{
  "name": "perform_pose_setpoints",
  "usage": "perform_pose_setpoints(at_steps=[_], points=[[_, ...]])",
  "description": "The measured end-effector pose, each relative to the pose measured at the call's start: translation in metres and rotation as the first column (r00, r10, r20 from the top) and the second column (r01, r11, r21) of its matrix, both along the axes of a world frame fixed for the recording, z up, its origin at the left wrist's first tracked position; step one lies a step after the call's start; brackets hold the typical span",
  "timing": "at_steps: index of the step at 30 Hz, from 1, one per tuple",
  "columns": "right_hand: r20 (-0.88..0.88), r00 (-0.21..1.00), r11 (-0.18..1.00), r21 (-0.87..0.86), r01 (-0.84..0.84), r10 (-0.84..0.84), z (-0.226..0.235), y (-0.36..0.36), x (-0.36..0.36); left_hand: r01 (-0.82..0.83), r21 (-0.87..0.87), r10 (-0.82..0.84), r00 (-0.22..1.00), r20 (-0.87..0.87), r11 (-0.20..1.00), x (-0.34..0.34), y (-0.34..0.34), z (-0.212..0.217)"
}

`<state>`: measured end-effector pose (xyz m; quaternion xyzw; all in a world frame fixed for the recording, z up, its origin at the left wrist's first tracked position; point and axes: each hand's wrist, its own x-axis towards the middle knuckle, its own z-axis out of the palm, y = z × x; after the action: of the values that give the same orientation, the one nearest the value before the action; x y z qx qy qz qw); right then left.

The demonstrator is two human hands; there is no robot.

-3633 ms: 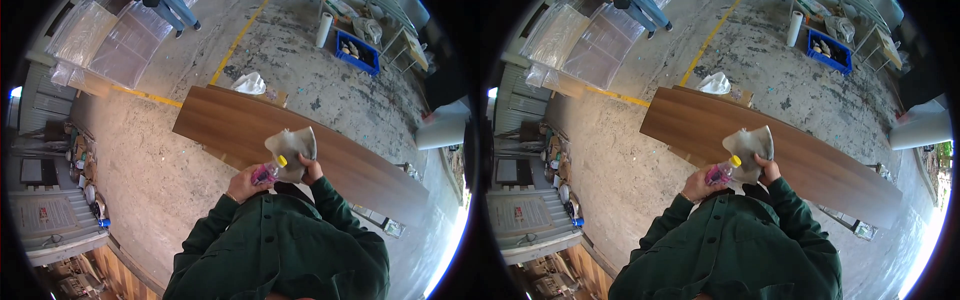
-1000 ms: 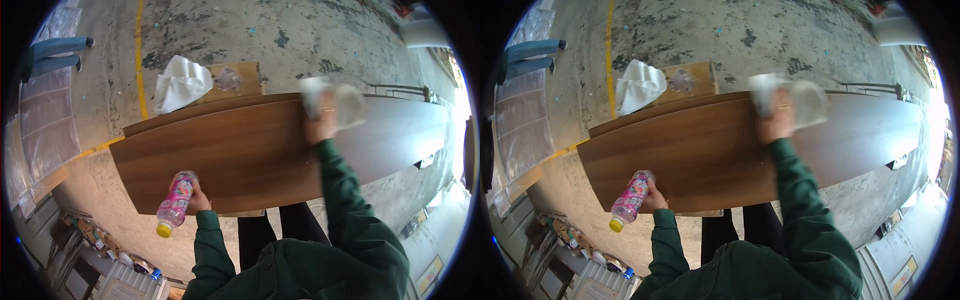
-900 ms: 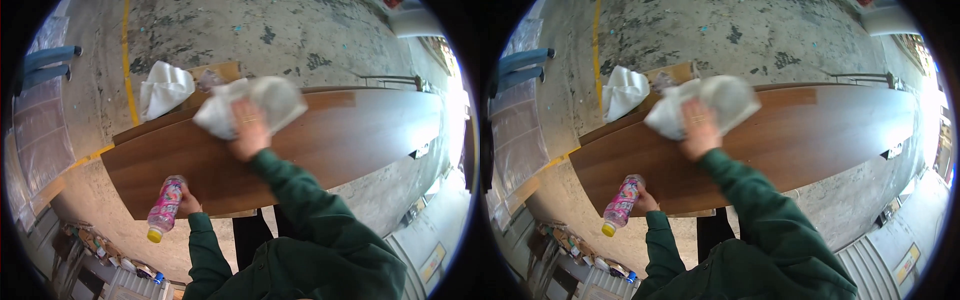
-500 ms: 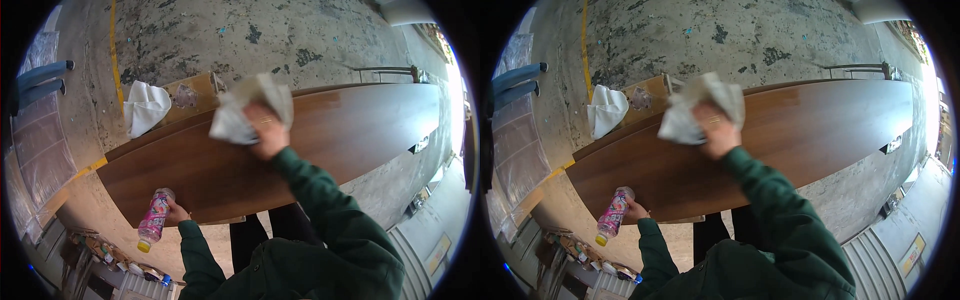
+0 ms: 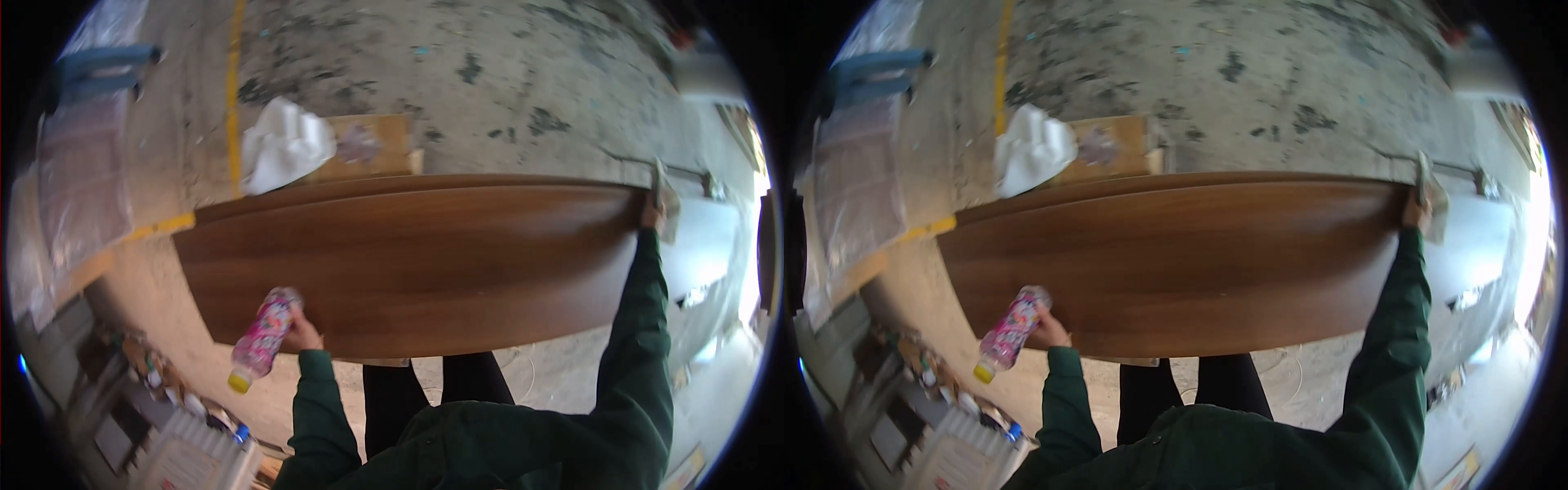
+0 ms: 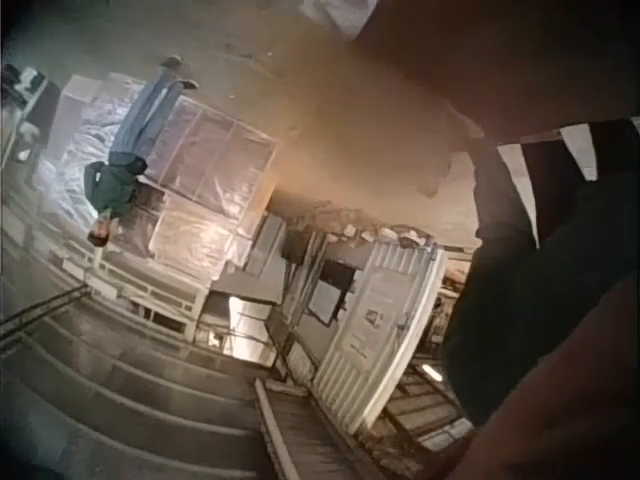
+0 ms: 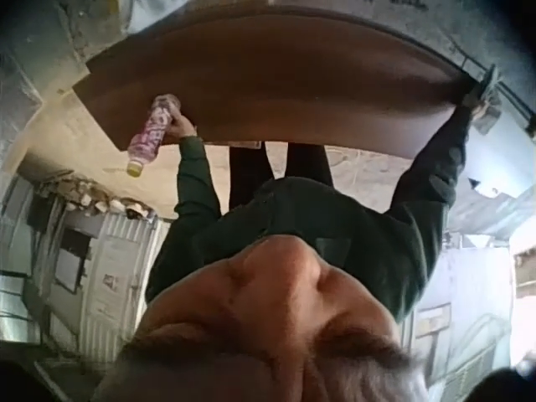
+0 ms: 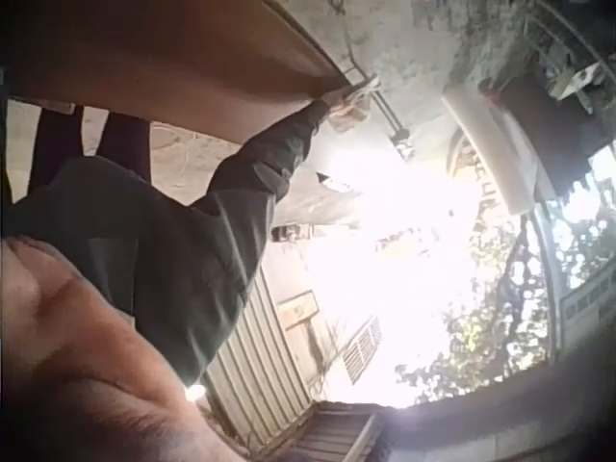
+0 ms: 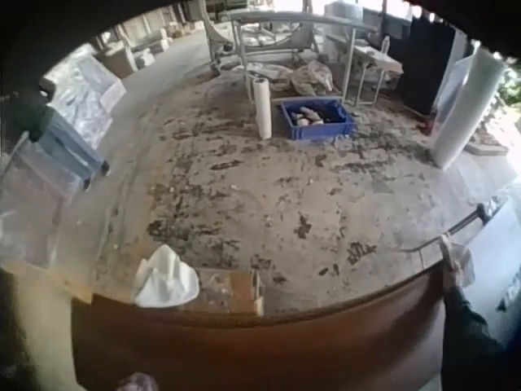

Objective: Clean a wood panel with a solution and cloth, then use a small tool to scrape the edges.

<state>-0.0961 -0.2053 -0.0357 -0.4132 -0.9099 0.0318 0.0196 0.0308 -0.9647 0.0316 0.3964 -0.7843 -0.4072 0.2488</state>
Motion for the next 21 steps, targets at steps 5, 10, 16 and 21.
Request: perform_pose_setpoints(at_steps=[5, 10, 16, 21], points=[[-0.356, 0.861, 0.925, 0.024, -0.380, 0.363, -0.006, -0.053, 0.014, 0.188, 0.210, -0.198, 0.980, 0.028, 0.960, -0.007, 0.020, -0.002], [-0.369, 0.715, 0.795, 0.131, -0.593, 0.594, 0.027, -0.265, -0.005, 0.029, 0.557, -0.137, 0.979, 0.154, 0.830, -0.011, 0.023, 0.031], [-0.328, 0.609, 0.648, 0.012, -0.761, 0.722, 0.071, -0.494, -0.024, 0.216, 0.435, -0.167, 0.975, -0.148, 0.874, -0.035, -0.001, 0.069], [-0.300, 0.587, 0.589, -0.096, -0.803, 0.752, 0.082, -0.642, -0.033, 0.148, 0.443, -0.079, 0.982, -0.171, 0.884, -0.018, -0.072, 0.074]])
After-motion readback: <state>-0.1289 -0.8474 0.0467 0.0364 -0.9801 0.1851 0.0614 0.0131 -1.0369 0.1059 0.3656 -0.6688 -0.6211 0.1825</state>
